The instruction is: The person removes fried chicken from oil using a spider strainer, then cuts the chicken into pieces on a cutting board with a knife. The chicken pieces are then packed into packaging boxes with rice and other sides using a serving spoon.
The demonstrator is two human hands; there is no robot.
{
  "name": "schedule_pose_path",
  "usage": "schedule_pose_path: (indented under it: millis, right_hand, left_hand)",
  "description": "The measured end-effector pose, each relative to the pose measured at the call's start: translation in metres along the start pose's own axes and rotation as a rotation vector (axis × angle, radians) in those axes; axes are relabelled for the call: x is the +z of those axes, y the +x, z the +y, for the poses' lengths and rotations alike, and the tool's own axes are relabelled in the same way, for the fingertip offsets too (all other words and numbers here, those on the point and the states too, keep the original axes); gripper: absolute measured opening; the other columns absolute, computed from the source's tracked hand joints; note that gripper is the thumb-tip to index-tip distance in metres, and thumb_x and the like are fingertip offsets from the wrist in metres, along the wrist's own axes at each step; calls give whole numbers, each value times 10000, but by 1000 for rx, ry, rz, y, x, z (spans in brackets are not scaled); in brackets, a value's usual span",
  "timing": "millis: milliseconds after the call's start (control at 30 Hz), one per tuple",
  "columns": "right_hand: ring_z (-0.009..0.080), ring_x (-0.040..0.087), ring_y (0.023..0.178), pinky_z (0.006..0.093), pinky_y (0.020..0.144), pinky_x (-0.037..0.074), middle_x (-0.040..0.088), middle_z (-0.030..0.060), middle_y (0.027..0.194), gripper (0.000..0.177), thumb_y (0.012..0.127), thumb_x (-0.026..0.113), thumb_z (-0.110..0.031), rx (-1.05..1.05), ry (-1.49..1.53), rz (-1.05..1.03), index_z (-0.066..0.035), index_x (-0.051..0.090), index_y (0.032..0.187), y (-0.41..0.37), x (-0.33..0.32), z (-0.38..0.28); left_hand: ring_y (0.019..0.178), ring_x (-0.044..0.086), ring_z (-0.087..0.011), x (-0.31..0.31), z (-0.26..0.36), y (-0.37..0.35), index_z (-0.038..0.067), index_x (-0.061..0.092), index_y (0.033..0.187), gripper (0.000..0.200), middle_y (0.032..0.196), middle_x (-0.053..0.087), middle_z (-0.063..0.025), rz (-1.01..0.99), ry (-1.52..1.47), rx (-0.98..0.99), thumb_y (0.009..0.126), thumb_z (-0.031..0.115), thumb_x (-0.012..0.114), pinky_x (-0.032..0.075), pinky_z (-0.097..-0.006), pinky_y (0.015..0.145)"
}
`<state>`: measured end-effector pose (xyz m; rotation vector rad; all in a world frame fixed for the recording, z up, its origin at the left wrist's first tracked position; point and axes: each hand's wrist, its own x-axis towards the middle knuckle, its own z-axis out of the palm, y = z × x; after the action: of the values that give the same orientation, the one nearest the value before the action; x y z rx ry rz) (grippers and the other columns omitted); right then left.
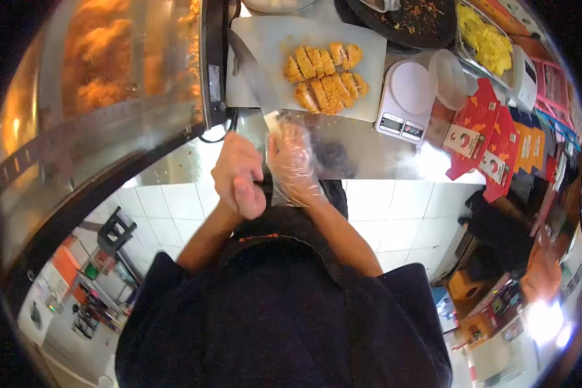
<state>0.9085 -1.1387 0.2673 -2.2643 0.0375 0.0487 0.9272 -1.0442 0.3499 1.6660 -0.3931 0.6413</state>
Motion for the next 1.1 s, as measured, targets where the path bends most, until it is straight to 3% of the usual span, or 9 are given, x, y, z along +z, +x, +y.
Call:
schedule_pose_path:
  millis: [200,367,433,533,667,767,833,1033,1100]
  right_hand:
    - [440,425,1110,534,910,398,419,263,1200,816,681,755,-371,77,-598,345,78,390,1256,64,-56,4]
    - [415,362,1178,522,948,387,379,273,1236,998,575,799,-405,188,-493,240,64,319,1313,94,-36,25]
    - [398,394,1163,508,918,423,413,256,1206,967,569,805,-398,448,-551,66,27,338,1302,101,-46,12]
    - [371,434,1139,487,865,462,453,226,1183,886,574,809,-378,499,-471,5,-19,385,1264,104,-56,16]
    - [320,492,1067,460,760,506,527,143,1113,369,865,566,-258,517,-616,105,-114,487,1195,102,-42,27]
    - [323,602,922,396,608,555,559,177,1095,342,869,544,-176,335,-634,264,-126,480,1201,93,-11,50]
    - [314,619,950,401,646,552,573,211,1097,385,855,563,-159,437,-184,-89,-97,451,1219,109,-16,53]
    - [271,630,924,376,713,536,617,184,1019,532,747,720,-174,144,529,-85,-19,438,1170,82,-91,90]
    - [208,596,927,358,742,520,605,126,1029,563,725,770,-174,353,936,-300,-24,454,1166,72,-157,98]
  left_hand:
    - [574,416,-197,-40,16,-27,48,473,675,354,626,487,-83,-79,-93,-222,954,229,352,321,-324,556]
    - [594,424,-196,-42,13,-20,40,481,703,311,639,490,-82,-193,-195,-196,937,200,354,330,-330,576]
    - [609,432,-198,-38,18,-19,39,484,714,305,640,487,-85,-167,-208,-262,937,200,352,332,-333,580]
    - [614,411,-186,-35,21,-31,39,476,714,296,650,480,-80,-92,-172,-307,935,204,368,320,-329,576]
    - [636,336,-155,-22,19,-66,66,400,680,326,647,357,-32,39,72,-379,951,241,357,275,-314,573]
    - [645,330,-146,10,39,-79,63,382,683,320,674,344,-36,98,-33,-460,957,225,346,278,-303,589]
    - [652,331,-140,33,56,-89,64,385,696,315,695,354,-41,144,95,-534,964,225,344,283,-295,608]
    - [650,348,-144,105,99,-101,68,406,702,287,688,365,-39,330,73,-546,947,206,352,297,-286,618]
    - [648,358,-150,110,96,-105,68,411,703,289,686,368,-40,320,103,-514,947,209,349,299,-286,618]
